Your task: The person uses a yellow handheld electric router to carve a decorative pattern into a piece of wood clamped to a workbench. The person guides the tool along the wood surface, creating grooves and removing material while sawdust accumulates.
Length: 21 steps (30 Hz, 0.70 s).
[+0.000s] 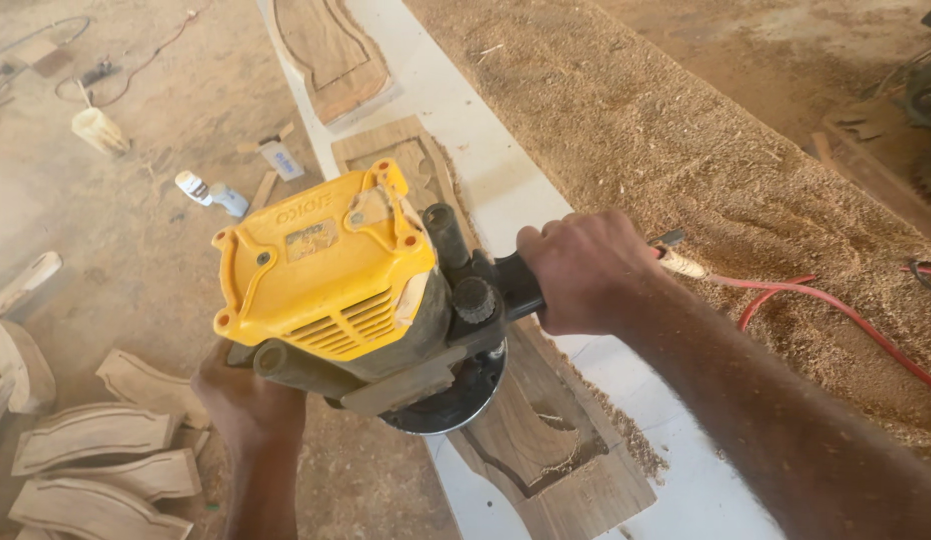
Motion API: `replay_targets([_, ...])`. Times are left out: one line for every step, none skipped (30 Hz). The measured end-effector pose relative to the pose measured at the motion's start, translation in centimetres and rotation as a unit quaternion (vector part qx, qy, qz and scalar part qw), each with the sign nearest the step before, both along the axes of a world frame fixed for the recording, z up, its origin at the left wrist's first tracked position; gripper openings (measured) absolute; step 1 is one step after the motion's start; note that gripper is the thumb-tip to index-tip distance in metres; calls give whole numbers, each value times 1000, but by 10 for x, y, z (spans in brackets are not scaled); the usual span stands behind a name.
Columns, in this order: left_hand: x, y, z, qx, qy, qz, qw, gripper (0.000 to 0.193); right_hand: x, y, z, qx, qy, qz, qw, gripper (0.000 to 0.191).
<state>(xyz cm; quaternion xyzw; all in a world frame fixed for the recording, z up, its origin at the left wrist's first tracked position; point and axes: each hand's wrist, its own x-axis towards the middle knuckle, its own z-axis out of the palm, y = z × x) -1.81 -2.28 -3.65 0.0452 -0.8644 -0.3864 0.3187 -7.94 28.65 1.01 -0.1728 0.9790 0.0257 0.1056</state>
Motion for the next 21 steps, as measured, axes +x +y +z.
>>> replay_targets([-1, 0, -1, 4, -7, 9, 1000, 42, -1, 0, -1, -2, 0, 2, 1000, 43])
replay_targets([-2, 0, -1, 5, -9, 15, 1000, 42, -1, 0, -2, -4, 3, 5, 1000, 42])
replay_targets([-2, -1, -2, 5, -12, 21, 1000, 42, -2, 0, -3, -6, 5, 8, 1000, 40])
replay_targets([-3, -1, -3, 5, -15, 26, 1000, 42, -2, 0, -4, -9, 8, 11, 1000, 39])
replay_targets([-4, -2, -5, 5, -14, 25, 1000, 41, -3, 0, -5, -13, 14, 14, 1000, 39])
replay_targets([-4, -3, -6, 5, -14, 24, 1000, 41, -3, 0, -6, -16, 19, 17, 1000, 40])
replay_targets([-4, -4, -6, 4, -14, 23, 1000, 40, -4, 0, -8, -20, 24, 20, 999, 40])
replay_targets([-4, -5, -7, 2, -18, 26, 999, 40, -4, 0, -9, -22, 25, 22, 999, 40])
replay_targets([-5, -5, -8, 1, -21, 29, 999, 41, -5, -1, -10, -24, 28, 23, 999, 40])
replay_targets([-5, -6, -9, 0, -24, 33, 999, 41, -6, -1, -11, -24, 30, 25, 999, 40])
replay_targets([-4, -6, -9, 2, -23, 29, 999, 41, -7, -1, -12, -24, 27, 25, 999, 40])
replay_targets([-4, -6, -10, 4, -21, 24, 999, 41, -7, -2, -13, -24, 24, 25, 999, 41])
replay_targets([-4, -7, -11, 6, -21, 19, 1000, 41, -8, -3, -14, -23, 20, 25, 999, 42])
replay_targets([-5, -7, -12, -2, -8, 19, 1000, 40, -9, -5, -14, -18, 8, 23, 1000, 41])
replay_targets([-6, -7, -13, -10, 5, 18, 1000, 40, -10, -6, -15, -14, -5, 20, 1000, 40])
replay_targets([-6, -8, -14, -17, 17, 16, 1000, 40, -10, -7, -15, -10, -17, 17, 1000, 39])
replay_targets([-7, -10, -16, -23, 10, 13, 1000, 39, -10, -7, -15, -14, -6, 23, 1000, 40])
replay_targets([-7, -13, -16, -29, 4, 10, 1000, 38, -10, -8, -16, -18, 6, 29, 999, 40])
replay_targets([-6, -15, -18, -35, -3, 7, 999, 37, -9, -8, -16, -23, 17, 34, 999, 41])
replay_targets([-5, -18, -20, -26, -7, -8, 1000, 37, -9, -8, -17, -29, 13, 33, 999, 38])
replay_targets([-5, -21, -21, -16, -9, -24, 1000, 37, -9, -9, -17, -35, 9, 30, 999, 35])
